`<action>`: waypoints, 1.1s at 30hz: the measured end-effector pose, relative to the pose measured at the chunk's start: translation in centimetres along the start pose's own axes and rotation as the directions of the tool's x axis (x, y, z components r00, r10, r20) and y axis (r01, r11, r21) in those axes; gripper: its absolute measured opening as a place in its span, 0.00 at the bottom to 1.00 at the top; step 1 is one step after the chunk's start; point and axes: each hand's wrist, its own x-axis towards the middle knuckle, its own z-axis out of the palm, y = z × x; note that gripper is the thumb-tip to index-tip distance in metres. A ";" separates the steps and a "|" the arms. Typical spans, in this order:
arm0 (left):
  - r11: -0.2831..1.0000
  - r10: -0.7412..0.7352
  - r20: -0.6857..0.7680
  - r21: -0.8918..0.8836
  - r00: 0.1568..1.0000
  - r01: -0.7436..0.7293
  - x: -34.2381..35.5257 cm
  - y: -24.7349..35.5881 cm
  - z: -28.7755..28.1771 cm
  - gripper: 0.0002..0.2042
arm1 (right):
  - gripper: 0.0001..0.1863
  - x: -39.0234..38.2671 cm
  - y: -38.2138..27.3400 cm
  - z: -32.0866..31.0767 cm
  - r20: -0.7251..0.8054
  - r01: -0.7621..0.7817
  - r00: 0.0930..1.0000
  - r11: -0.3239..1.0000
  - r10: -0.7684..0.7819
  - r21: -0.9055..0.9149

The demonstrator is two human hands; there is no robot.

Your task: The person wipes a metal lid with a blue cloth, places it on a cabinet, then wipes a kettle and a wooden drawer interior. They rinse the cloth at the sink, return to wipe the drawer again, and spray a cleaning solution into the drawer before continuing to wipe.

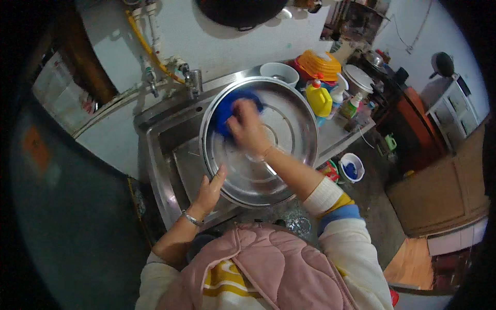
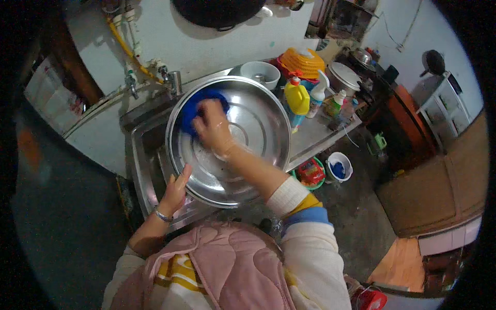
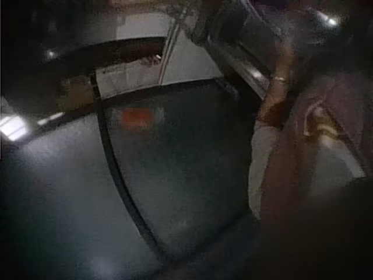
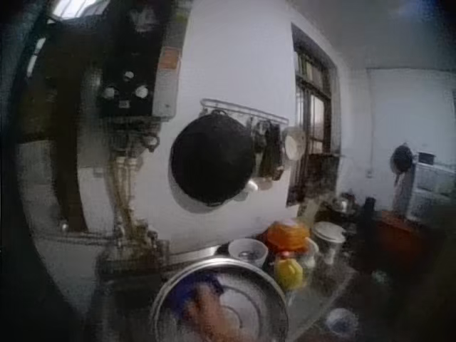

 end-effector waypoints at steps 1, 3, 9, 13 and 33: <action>0.994 0.011 -0.073 -0.110 0.997 -0.019 0.5 0.0 0.4 0.20 | 0.14 -0.1 0.3 -0.3 -0.007 -0.018 1.000 1.000 0.018 -0.005; 0.984 0.124 -0.174 -0.104 0.977 -0.144 1.4 0.3 0.2 0.19 | 0.14 -4.4 -0.9 0.3 0.092 0.048 0.995 0.999 -0.050 0.019; 0.925 0.299 -0.110 0.279 0.948 -0.259 1.2 0.1 0.7 0.21 | 0.13 -11.7 0.9 -11.8 0.418 0.034 0.880 0.849 0.224 -0.527; 0.979 0.033 0.018 -0.202 0.999 -0.028 1.5 -0.1 5.2 0.17 | 0.10 -13.2 1.4 -19.7 0.136 0.021 0.982 0.644 0.129 -0.764; 0.981 0.105 0.592 0.071 0.799 -0.181 -4.8 10.2 50.1 0.25 | 0.19 -28.5 -8.7 -57.8 0.229 0.230 0.972 0.435 -0.056 -0.870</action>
